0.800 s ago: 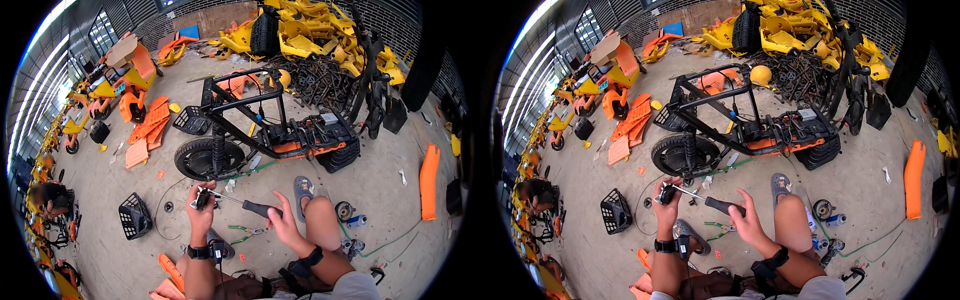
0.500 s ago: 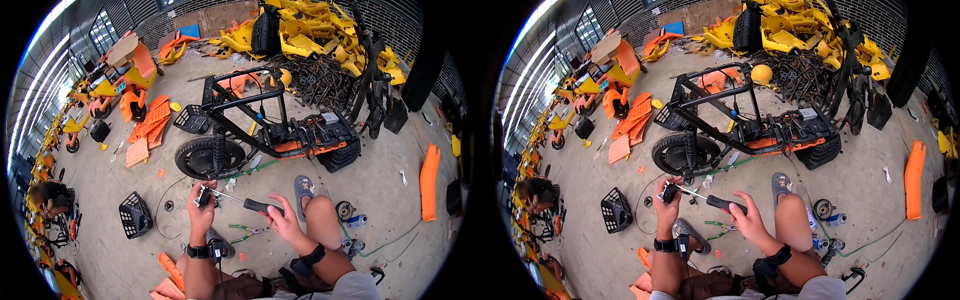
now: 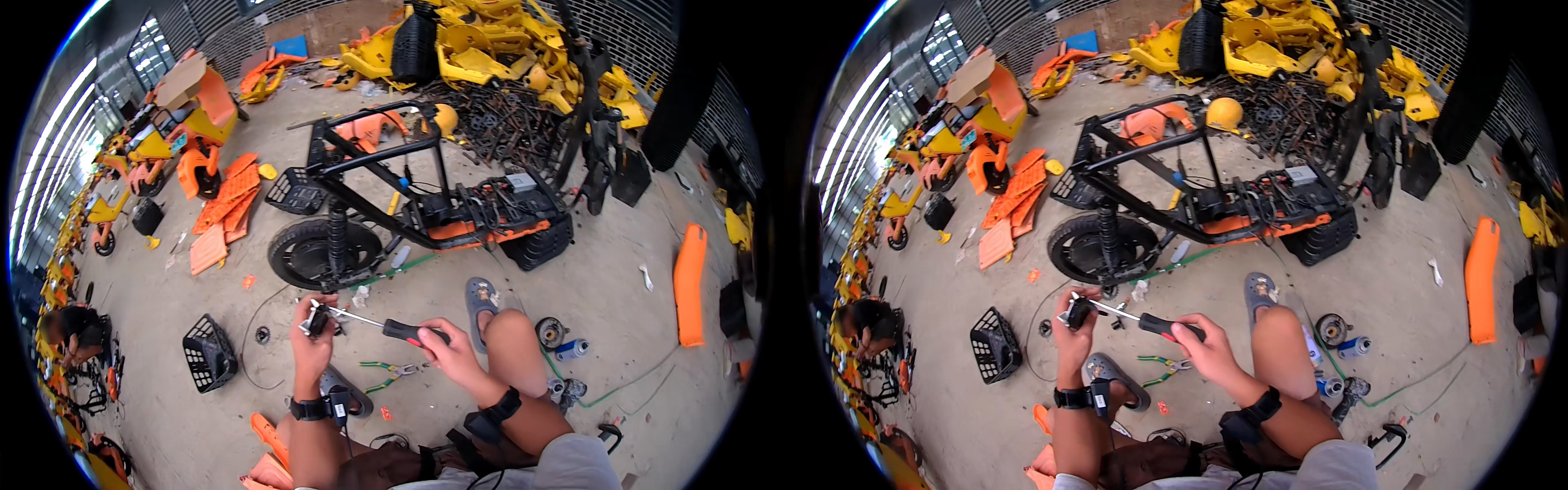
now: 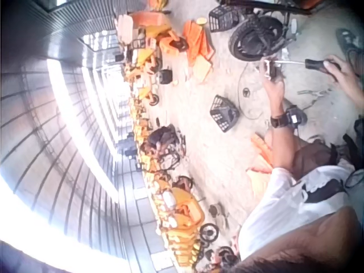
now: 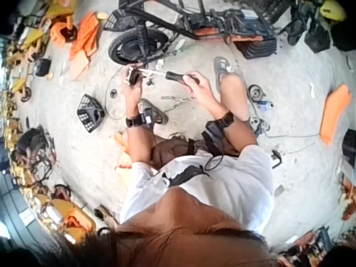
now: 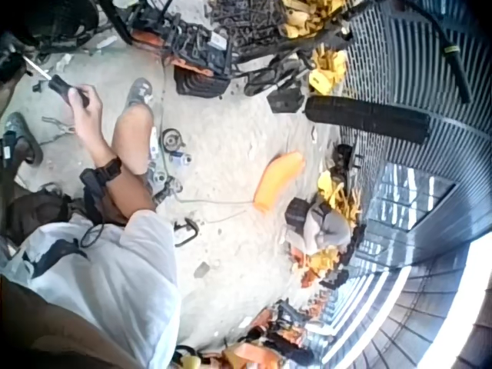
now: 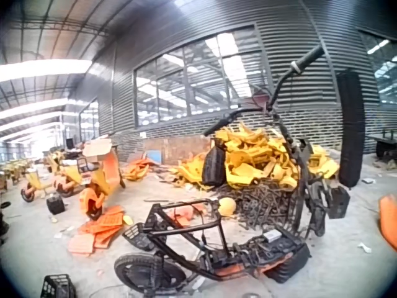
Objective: The person assembles a small electrical component with a metal bracket by inserting a screw with a screwdriver.
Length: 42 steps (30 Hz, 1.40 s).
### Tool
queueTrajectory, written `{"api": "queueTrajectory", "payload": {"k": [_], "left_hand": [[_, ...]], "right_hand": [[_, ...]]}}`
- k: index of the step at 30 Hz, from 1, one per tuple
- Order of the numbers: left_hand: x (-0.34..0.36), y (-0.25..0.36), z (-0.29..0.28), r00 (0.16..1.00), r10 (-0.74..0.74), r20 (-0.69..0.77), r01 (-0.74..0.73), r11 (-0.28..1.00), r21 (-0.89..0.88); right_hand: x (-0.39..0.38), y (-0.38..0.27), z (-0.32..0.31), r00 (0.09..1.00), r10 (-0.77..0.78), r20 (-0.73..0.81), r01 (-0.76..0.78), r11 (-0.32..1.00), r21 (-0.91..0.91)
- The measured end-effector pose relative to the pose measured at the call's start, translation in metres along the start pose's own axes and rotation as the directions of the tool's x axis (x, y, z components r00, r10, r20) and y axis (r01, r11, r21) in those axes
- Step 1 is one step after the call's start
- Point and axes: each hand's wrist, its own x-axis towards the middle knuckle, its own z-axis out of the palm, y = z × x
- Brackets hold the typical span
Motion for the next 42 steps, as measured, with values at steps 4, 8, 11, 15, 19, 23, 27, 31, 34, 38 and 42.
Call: {"api": "queueTrajectory", "payload": {"k": [4,8,11,15,19,23,27,31,34,38,42], "left_hand": [[-0.001,-0.002,0.004,0.998,-0.040,-0.039,0.040,0.999,-0.009],[-0.001,0.001,0.005,0.997,-0.071,-0.035,0.068,0.995,-0.074],[-0.005,0.002,0.005,1.000,-0.013,0.008,0.012,0.998,0.064],[-0.006,-0.001,0.003,0.999,0.018,0.040,-0.022,0.993,0.112],[0.002,-0.012,0.001,0.996,-0.043,-0.077,0.054,0.988,0.148],[0.001,-0.019,-0.005,0.987,-0.158,-0.032,0.161,0.954,0.255],[-0.007,-0.019,-0.002,0.944,-0.130,0.304,-0.027,0.886,0.463],[-0.014,-0.019,-0.001,0.849,-0.278,0.450,0.132,0.935,0.330],[-0.014,-0.022,-0.007,0.853,-0.287,0.437,0.078,0.896,0.436],[-0.019,-0.022,-0.015,0.849,-0.297,0.436,0.068,0.881,0.468],[-0.016,-0.020,-0.014,0.839,-0.303,0.452,0.061,0.878,0.475]], "right_hand": [[-0.002,-0.001,0.008,0.989,-0.133,-0.066,0.130,0.990,-0.053],[-0.004,-0.009,0.002,0.995,-0.095,-0.023,0.094,0.994,-0.050],[0.000,-0.012,-0.005,0.998,0.050,-0.025,-0.049,0.997,0.064],[0.008,-0.006,-0.010,0.994,0.002,-0.110,0.000,1.000,0.011],[0.013,0.008,-0.023,0.965,-0.126,-0.232,0.095,0.986,-0.138],[0.032,0.036,-0.041,0.974,-0.117,-0.196,-0.023,0.803,-0.595],[0.058,0.089,-0.053,0.966,-0.097,-0.241,-0.200,0.316,-0.928],[0.049,0.149,-0.082,0.909,0.109,-0.403,-0.415,0.140,-0.899],[0.023,0.193,-0.103,0.870,0.206,-0.448,-0.472,0.087,-0.877],[0.011,0.219,-0.120,0.808,0.210,-0.550,-0.584,0.162,-0.796],[0.015,0.221,-0.119,0.779,0.305,-0.548,-0.611,0.173,-0.772]]}}
